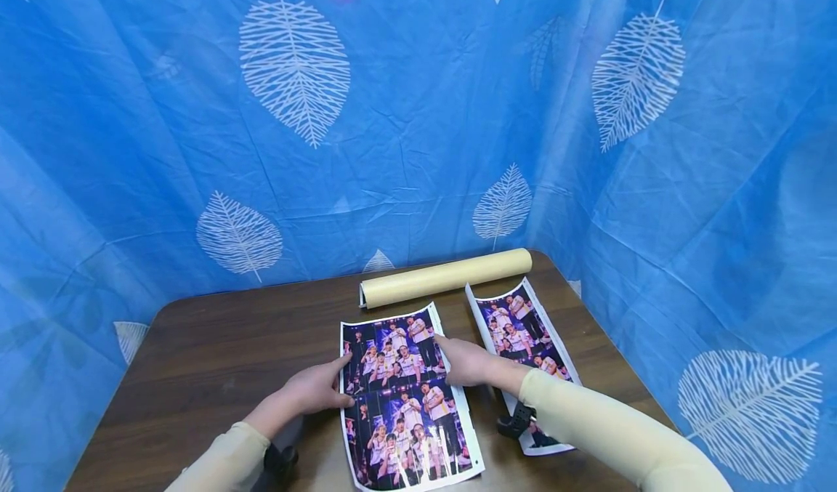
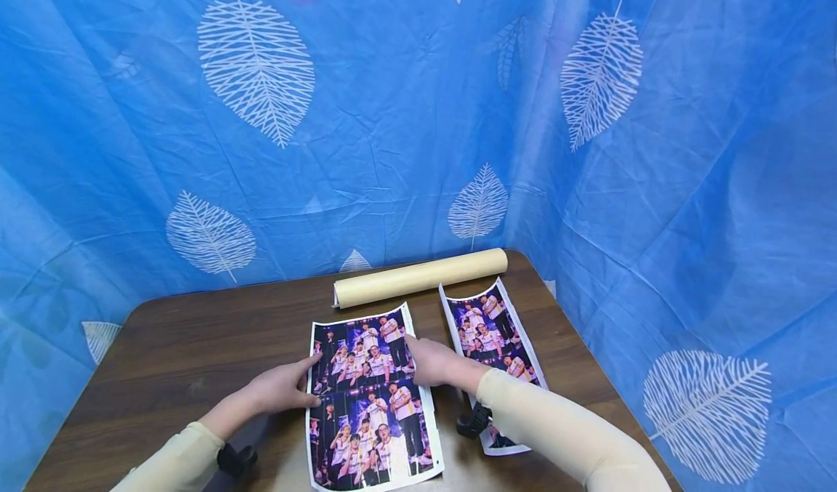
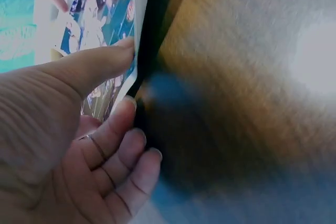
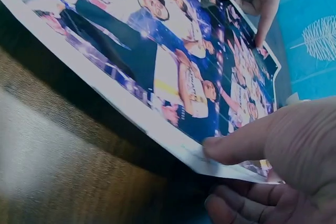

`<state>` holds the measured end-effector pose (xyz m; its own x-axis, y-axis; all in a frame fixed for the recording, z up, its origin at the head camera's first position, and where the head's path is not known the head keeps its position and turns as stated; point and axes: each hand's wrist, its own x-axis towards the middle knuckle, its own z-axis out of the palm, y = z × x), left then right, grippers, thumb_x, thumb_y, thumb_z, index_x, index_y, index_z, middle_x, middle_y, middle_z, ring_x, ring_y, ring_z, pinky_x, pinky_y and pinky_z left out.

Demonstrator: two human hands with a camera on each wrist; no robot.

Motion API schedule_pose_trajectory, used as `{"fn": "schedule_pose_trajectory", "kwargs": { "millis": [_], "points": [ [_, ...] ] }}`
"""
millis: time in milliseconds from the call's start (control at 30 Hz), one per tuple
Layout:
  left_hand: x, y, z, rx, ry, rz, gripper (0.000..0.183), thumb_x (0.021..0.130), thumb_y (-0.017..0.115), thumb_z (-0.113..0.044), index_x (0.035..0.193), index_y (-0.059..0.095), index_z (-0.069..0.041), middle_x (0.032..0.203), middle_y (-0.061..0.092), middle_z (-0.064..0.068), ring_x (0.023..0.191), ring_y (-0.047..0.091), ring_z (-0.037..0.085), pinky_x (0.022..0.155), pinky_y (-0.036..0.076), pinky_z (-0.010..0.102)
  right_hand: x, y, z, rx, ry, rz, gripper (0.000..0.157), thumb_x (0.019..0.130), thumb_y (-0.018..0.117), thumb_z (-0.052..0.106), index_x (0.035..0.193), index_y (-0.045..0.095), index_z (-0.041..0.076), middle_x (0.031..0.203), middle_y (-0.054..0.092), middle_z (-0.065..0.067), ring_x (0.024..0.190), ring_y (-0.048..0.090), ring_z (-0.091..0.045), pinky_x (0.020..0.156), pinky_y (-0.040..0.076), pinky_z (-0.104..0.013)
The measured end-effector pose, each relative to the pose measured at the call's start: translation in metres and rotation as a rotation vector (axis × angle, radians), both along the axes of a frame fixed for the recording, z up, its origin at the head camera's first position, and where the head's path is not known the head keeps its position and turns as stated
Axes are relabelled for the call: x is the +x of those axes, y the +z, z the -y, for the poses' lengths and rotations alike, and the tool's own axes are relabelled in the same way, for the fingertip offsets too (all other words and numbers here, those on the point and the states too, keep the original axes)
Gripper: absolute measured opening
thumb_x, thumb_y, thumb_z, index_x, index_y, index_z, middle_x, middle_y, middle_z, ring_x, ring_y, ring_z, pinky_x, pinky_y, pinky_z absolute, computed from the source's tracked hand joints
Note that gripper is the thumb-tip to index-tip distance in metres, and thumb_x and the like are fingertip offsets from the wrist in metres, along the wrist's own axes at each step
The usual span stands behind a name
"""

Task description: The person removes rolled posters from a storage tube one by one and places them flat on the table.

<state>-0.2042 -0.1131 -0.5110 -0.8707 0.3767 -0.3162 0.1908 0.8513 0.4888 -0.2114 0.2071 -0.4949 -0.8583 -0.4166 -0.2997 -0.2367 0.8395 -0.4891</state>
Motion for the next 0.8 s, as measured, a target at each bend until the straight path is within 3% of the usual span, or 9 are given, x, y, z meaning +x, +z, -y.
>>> {"fn": "schedule_pose_trajectory", "kwargs": {
  "millis": [233, 300, 367, 433, 533, 633, 800],
  "points": [
    [-0.009, -0.001, 0.002, -0.132, -0.057, -0.128, 0.089, 0.072, 0.091, -0.050, 0.146, 0.058, -0.013, 0.113, 0.053, 0.009, 0.099, 0.051, 0.026, 0.082, 0.051, 0.046, -0.009, 0.004, 0.000, 0.320, 0.124, -0.157, 0.089, 0.074, 0.093, 0.033, 0.148, 0.052, 0.005, 0.130, 0.057, -0.018, 0.119, 0.054, -0.033, 0.096, 0.051, -0.043],
    [-0.013, -0.001, 0.003, -0.144, -0.083, -0.180, 0.087, 0.070, 0.091, -0.054, 0.141, 0.062, -0.014, 0.127, 0.053, 0.012, 0.113, 0.050, 0.030, 0.093, 0.050, 0.051, -0.013, 0.005, 0.000, 0.384, 0.156, -0.192, 0.089, 0.072, 0.093, 0.040, 0.146, 0.056, 0.008, 0.135, 0.054, -0.016, 0.122, 0.050, -0.032, 0.097, 0.050, -0.043],
    [-0.018, -0.001, 0.004, -0.154, -0.110, -0.208, 0.085, 0.068, 0.091, -0.057, 0.137, 0.063, -0.014, 0.145, 0.049, 0.016, 0.130, 0.044, 0.037, 0.106, 0.042, 0.059, -0.018, 0.006, 0.000, 0.428, 0.179, -0.209, 0.092, 0.070, 0.093, 0.046, 0.147, 0.055, 0.010, 0.146, 0.048, -0.016, 0.131, 0.045, -0.032, 0.101, 0.047, -0.045],
    [-0.022, 0.000, 0.005, -0.150, -0.129, -0.202, 0.085, 0.067, 0.091, -0.058, 0.135, 0.062, -0.015, 0.157, 0.040, 0.018, 0.144, 0.033, 0.042, 0.114, 0.030, 0.063, -0.022, 0.006, 0.000, 0.457, 0.199, -0.205, 0.098, 0.069, 0.092, 0.050, 0.150, 0.052, 0.012, 0.156, 0.041, -0.014, 0.141, 0.038, -0.034, 0.108, 0.043, -0.048],
    [-0.028, 0.001, 0.006, -0.132, -0.132, -0.152, 0.087, 0.065, 0.092, -0.058, 0.134, 0.059, -0.016, 0.163, 0.032, 0.020, 0.150, 0.021, 0.044, 0.119, 0.019, 0.064, -0.029, 0.006, -0.001, 0.485, 0.219, -0.171, 0.108, 0.070, 0.091, 0.055, 0.157, 0.042, 0.013, 0.165, 0.030, -0.013, 0.152, 0.023, -0.037, 0.118, 0.030, -0.052],
    [-0.032, 0.001, 0.007, -0.114, -0.123, -0.108, 0.089, 0.064, 0.093, -0.058, 0.134, 0.057, -0.016, 0.163, 0.029, 0.023, 0.151, 0.017, 0.045, 0.120, 0.016, 0.063, -0.035, 0.005, -0.001, 0.505, 0.234, -0.136, 0.114, 0.070, 0.090, 0.057, 0.160, 0.035, 0.014, 0.167, 0.026, -0.012, 0.154, 0.017, -0.038, 0.122, 0.021, -0.052],
    [-0.035, 0.000, 0.008, -0.112, -0.124, -0.081, 0.094, 0.062, 0.093, -0.060, 0.135, 0.055, -0.016, 0.163, 0.029, 0.024, 0.152, 0.017, 0.045, 0.120, 0.015, 0.062, -0.041, 0.004, 0.000, 0.540, 0.240, -0.084, 0.118, 0.070, 0.089, 0.059, 0.163, 0.029, 0.016, 0.169, 0.021, -0.011, 0.155, 0.013, -0.036, 0.123, 0.017, -0.051]
  ]
}}
